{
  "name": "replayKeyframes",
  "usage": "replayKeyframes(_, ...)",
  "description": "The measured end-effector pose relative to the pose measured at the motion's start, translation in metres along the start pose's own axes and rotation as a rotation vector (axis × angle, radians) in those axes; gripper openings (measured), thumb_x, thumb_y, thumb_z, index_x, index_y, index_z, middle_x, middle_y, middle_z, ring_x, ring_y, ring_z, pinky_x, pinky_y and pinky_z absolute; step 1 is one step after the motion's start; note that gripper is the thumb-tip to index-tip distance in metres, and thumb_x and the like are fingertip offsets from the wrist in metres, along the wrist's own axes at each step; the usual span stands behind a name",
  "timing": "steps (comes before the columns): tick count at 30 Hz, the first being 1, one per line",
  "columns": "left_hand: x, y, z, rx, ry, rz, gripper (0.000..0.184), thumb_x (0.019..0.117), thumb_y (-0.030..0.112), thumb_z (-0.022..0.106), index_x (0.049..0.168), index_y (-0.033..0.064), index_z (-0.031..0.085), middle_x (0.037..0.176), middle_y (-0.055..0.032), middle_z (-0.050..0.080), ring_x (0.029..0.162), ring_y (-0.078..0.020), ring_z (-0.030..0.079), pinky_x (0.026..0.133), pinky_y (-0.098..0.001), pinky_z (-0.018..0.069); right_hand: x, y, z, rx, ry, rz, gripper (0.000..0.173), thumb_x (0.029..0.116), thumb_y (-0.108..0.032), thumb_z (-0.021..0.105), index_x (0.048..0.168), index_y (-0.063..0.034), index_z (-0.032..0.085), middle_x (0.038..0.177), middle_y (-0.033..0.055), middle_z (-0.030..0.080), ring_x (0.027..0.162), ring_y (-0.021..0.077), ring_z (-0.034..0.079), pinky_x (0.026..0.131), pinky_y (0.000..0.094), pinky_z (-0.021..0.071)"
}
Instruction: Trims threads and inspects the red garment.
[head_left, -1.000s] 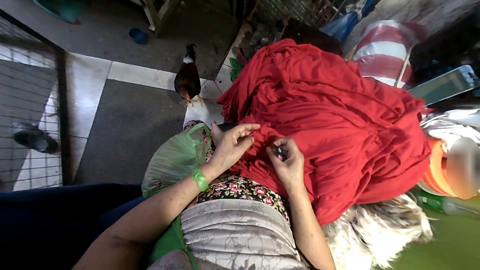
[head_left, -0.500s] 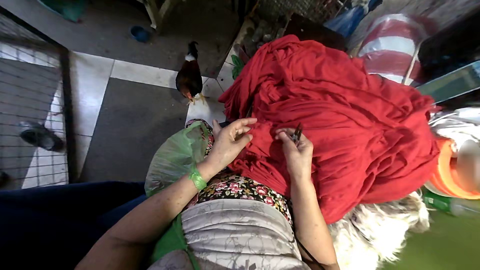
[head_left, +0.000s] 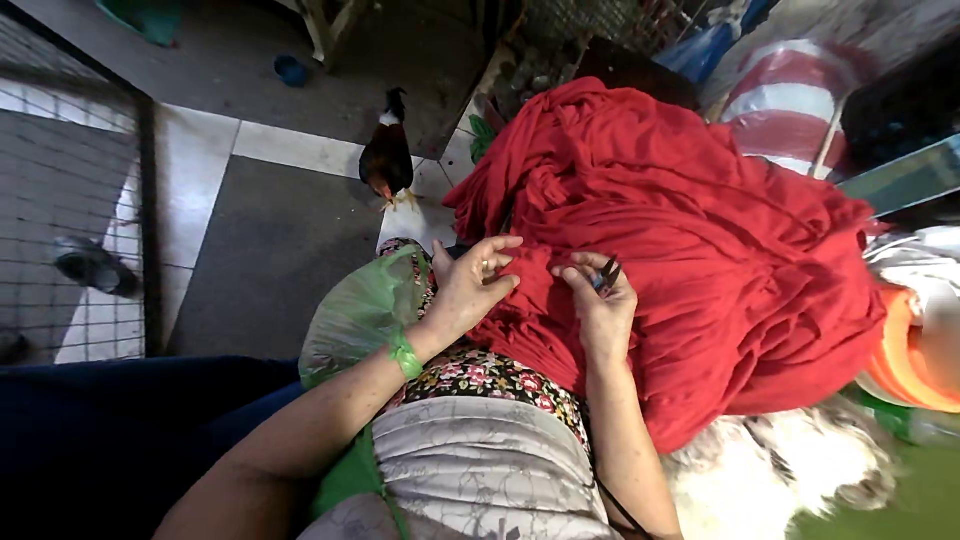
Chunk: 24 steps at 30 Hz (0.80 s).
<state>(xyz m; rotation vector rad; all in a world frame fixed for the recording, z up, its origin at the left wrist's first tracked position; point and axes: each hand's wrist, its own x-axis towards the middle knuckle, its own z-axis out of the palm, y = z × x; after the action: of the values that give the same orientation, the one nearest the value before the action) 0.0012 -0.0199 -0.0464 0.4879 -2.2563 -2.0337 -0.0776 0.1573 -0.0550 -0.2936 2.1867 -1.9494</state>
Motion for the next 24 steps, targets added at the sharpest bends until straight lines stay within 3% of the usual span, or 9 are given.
replayKeyframes(2,0.001,0.008,-0.005,0.249,-0.038,0.030,0.048,0.0962,0.011,0.067,0.143,0.0059,0.054,0.122,-0.0142,0.069,0.103,-0.0227,0.071,0.090,-0.0443,0.0576,0.002,-0.001,-0.002,-0.022,-0.001,-0.020,0.015,0.0953,-0.002,0.065,0.110,-0.0045,0.069,0.090,-0.0037,0.075,0.062,-0.0034,0.059,0.053,0.0140,0.0464)
replayKeyframes(4,-0.002,0.023,-0.011,0.484,-0.026,0.096,0.041,0.1020,0.017,0.060,0.140,0.0019,0.056,0.120,-0.0172,0.068,0.110,-0.0331,0.067,0.102,-0.0687,0.0421,0.003,-0.006,-0.003,-0.032,-0.029,-0.039,0.012,0.0963,-0.005,0.063,0.107,-0.0060,0.069,0.090,-0.0051,0.073,0.061,-0.0028,0.058,0.053,0.0150,0.0459)
replayKeyframes(5,-0.005,0.035,-0.013,0.575,0.010,0.159,0.034,0.1035,0.019,0.058,0.132,0.0015,0.060,0.114,-0.0169,0.068,0.104,-0.0338,0.068,0.095,-0.0682,0.0459,0.005,-0.010,-0.002,-0.018,-0.048,-0.044,0.012,0.0964,-0.006,0.062,0.106,-0.0074,0.068,0.088,-0.0063,0.073,0.059,-0.0034,0.056,0.052,0.0145,0.0450)
replayKeyframes(7,-0.018,0.065,-0.009,0.620,0.044,0.335,0.022,0.1016,0.016,0.060,0.114,0.0023,0.070,0.104,-0.0150,0.069,0.093,-0.0280,0.069,0.081,-0.0494,0.0573,0.007,-0.022,0.005,0.049,-0.101,-0.033,0.012,0.0969,-0.006,0.060,0.105,-0.0104,0.068,0.085,-0.0092,0.070,0.055,-0.0052,0.051,0.049,0.0127,0.0426)
replayKeyframes(9,-0.037,0.090,0.003,0.518,-0.079,0.532,0.020,0.0994,0.017,0.062,0.101,0.0022,0.076,0.095,-0.0124,0.074,0.088,-0.0220,0.072,0.078,-0.0368,0.0582,0.006,-0.041,0.013,0.096,-0.193,0.022,0.015,0.0957,-0.004,0.058,0.104,-0.0112,0.068,0.081,-0.0111,0.069,0.057,-0.0055,0.054,0.052,0.0122,0.0465)
replayKeyframes(13,-0.058,0.092,0.022,0.431,-0.384,0.866,0.024,0.1049,0.019,0.055,0.096,0.0046,0.072,0.086,-0.0135,0.069,0.079,-0.0255,0.069,0.068,-0.0357,0.0541,0.000,-0.065,0.033,0.095,-0.445,0.130,0.013,0.0911,0.002,0.064,0.094,-0.0095,0.069,0.075,-0.0068,0.068,0.057,-0.0017,0.054,0.053,0.0161,0.0456)
replayKeyframes(16,-0.064,0.087,0.026,0.413,-0.475,0.929,0.023,0.1043,0.016,0.055,0.093,0.0041,0.071,0.081,-0.0131,0.067,0.072,-0.0250,0.066,0.064,-0.0338,0.0521,-0.005,-0.056,0.048,0.171,-0.747,0.086,0.010,0.0847,0.000,0.073,0.092,-0.0065,0.073,0.085,-0.0018,0.075,0.077,0.0040,0.069,0.072,0.0228,0.0587)
replayKeyframes(20,-0.067,0.085,0.023,0.375,-0.522,0.961,0.021,0.1037,0.015,0.057,0.092,0.0031,0.070,0.076,-0.0112,0.063,0.067,-0.0231,0.062,0.060,-0.0323,0.0502,-0.017,-0.036,0.076,-0.031,-0.961,-0.083,0.007,0.0912,-0.004,0.070,0.092,0.0018,0.073,0.086,0.0015,0.071,0.081,-0.0003,0.064,0.076,0.0180,0.0539)
replayKeyframes(24,-0.070,0.085,0.016,0.320,-0.550,0.968,0.021,0.1046,0.017,0.056,0.094,0.0049,0.070,0.077,-0.0101,0.064,0.068,-0.0209,0.062,0.061,-0.0297,0.0502,-0.023,-0.016,0.081,-0.494,-0.962,-0.448,0.033,0.0844,0.009,0.063,0.113,-0.0009,0.076,0.127,0.0189,0.069,0.110,0.0373,0.070,0.089,0.0558,0.0567)
